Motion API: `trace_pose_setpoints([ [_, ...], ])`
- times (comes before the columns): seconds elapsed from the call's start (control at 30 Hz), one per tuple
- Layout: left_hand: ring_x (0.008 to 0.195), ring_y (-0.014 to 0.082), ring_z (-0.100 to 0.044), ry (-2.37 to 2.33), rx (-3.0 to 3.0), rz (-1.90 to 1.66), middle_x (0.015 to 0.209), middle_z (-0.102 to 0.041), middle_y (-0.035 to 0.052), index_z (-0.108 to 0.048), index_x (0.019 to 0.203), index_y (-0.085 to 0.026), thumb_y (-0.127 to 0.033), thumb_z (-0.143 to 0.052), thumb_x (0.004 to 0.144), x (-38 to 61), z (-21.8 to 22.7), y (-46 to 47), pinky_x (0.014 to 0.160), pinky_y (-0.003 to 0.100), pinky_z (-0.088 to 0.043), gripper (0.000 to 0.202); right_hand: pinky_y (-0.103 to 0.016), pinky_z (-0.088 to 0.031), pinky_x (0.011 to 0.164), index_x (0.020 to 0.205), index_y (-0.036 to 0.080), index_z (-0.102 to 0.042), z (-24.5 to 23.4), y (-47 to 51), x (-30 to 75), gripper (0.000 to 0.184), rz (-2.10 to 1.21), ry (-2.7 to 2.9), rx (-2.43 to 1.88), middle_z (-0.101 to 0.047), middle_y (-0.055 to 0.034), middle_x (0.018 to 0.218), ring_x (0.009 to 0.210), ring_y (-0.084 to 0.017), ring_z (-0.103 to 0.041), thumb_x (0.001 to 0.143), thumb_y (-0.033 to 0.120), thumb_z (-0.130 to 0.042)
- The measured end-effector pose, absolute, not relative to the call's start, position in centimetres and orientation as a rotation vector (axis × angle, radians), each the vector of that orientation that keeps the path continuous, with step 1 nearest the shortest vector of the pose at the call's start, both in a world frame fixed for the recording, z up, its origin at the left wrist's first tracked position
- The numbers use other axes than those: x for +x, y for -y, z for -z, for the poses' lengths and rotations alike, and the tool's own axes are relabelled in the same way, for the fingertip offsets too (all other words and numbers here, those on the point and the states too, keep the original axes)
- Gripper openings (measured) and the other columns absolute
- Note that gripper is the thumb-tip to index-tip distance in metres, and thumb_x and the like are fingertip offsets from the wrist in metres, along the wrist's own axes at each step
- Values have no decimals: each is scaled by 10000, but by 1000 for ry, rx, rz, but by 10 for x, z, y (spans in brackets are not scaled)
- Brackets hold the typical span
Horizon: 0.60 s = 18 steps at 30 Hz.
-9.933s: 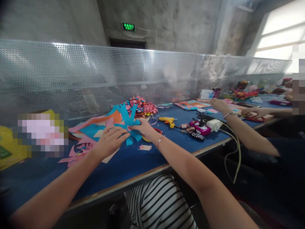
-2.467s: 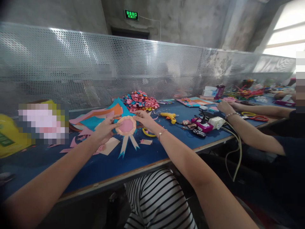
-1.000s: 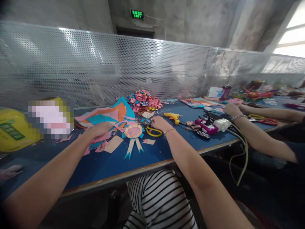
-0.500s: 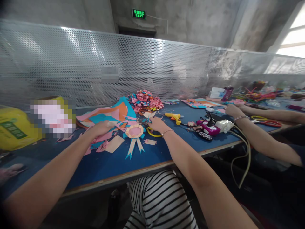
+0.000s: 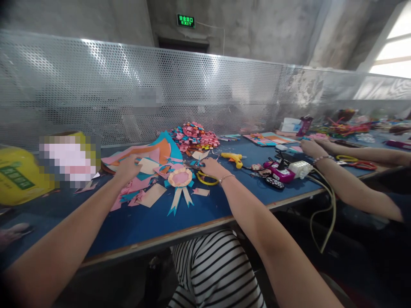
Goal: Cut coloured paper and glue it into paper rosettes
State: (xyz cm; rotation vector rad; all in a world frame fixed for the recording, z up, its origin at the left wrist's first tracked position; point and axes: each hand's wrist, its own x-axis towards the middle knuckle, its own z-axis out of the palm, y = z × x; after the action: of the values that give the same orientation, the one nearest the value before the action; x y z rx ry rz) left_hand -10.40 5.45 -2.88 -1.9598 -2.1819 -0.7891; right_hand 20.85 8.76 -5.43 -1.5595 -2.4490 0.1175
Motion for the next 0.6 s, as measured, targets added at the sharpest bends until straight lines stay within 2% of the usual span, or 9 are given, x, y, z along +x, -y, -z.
trace_pose_setpoints([
  [0.13,1002,281,-594,2167,-1875,909,1058,-652,129,-626,987,-142,-141,-444,751,-106,24,-58,854,364,-435,298,-263,-381,838,1018,101,-628,56,-88,209,280,-121,2417,-1557,-613,-159,1089,1034,-232,-539,835,192,-437],
  [0.27,929,254,-616,2137,-1872,1213,976,-669,111,-632,883,-144,-176,-502,732,-103,20,-59,858,364,-445,202,-270,-383,861,1012,114,-635,59,-90,209,267,-150,2288,-1492,-615,-141,1056,1037,-215,-520,802,146,-473],
  [0.37,852,219,-619,1998,-1773,1644,880,-661,82,-614,849,-156,-200,-549,695,-93,15,-54,799,338,-471,173,-279,-388,876,941,120,-641,58,-90,208,223,-164,2146,-1383,-611,-120,1006,1012,-195,-512,774,112,-494],
  [0.47,777,169,-604,1818,-1660,2198,828,-634,48,-590,863,-166,-223,-619,638,-74,10,-46,717,291,-484,234,-308,-404,868,866,123,-626,53,-87,207,168,-139,2015,-1217,-600,-104,937,971,-192,-511,762,97,-497],
  [0.6,653,108,-568,1650,-1748,2846,734,-607,6,-574,780,-153,-204,-713,526,-39,6,-30,624,236,-470,294,-330,-435,792,842,160,-591,40,-69,198,109,-59,1887,-839,-576,-78,897,863,-176,-524,815,172,-486],
])
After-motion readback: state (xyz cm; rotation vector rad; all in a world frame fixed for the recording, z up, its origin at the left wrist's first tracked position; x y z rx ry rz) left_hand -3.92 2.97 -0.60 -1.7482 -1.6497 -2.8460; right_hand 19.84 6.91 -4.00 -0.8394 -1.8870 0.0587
